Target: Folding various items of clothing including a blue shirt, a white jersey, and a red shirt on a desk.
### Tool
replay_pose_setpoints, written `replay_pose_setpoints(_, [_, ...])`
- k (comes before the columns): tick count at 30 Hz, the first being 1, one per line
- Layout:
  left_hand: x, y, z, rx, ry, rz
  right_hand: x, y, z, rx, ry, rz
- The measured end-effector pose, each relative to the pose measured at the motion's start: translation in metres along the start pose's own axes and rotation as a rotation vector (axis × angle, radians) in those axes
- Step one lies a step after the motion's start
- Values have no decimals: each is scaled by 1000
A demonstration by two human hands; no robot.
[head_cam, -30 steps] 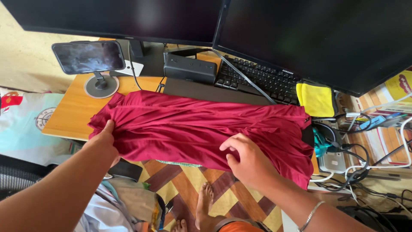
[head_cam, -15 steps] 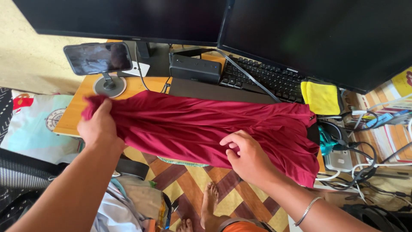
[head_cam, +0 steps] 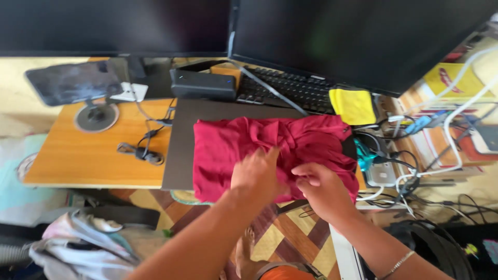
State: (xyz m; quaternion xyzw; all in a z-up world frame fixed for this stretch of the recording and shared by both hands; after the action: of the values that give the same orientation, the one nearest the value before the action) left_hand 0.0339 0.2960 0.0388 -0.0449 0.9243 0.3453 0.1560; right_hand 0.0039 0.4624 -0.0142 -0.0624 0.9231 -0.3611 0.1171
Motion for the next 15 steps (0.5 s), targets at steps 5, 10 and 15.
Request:
replay_pose_setpoints(5, [-6, -18, -1, 124, 180, 113, -4, 107, -13, 445, 152, 319])
replay_pose_setpoints(10, [19, -66, 4, 283, 36, -18, -13, 174, -48, 393, 465, 698])
replay_pose_setpoints(15, [46, -87, 12, 470, 69, 31, -5, 167, -47, 684, 338, 884])
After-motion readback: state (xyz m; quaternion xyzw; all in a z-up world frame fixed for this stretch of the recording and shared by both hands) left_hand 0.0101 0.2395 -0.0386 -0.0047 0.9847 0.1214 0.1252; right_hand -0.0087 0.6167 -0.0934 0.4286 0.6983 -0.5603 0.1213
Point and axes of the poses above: each hand's wrist, its own x-axis towards the middle knuckle, its own z-axis out of the palm, y = z × x, the point moved 9 cm from there along x, towards the middle knuckle, and after that the axes turned 9 degrees about -x, right-handed, at the moved point
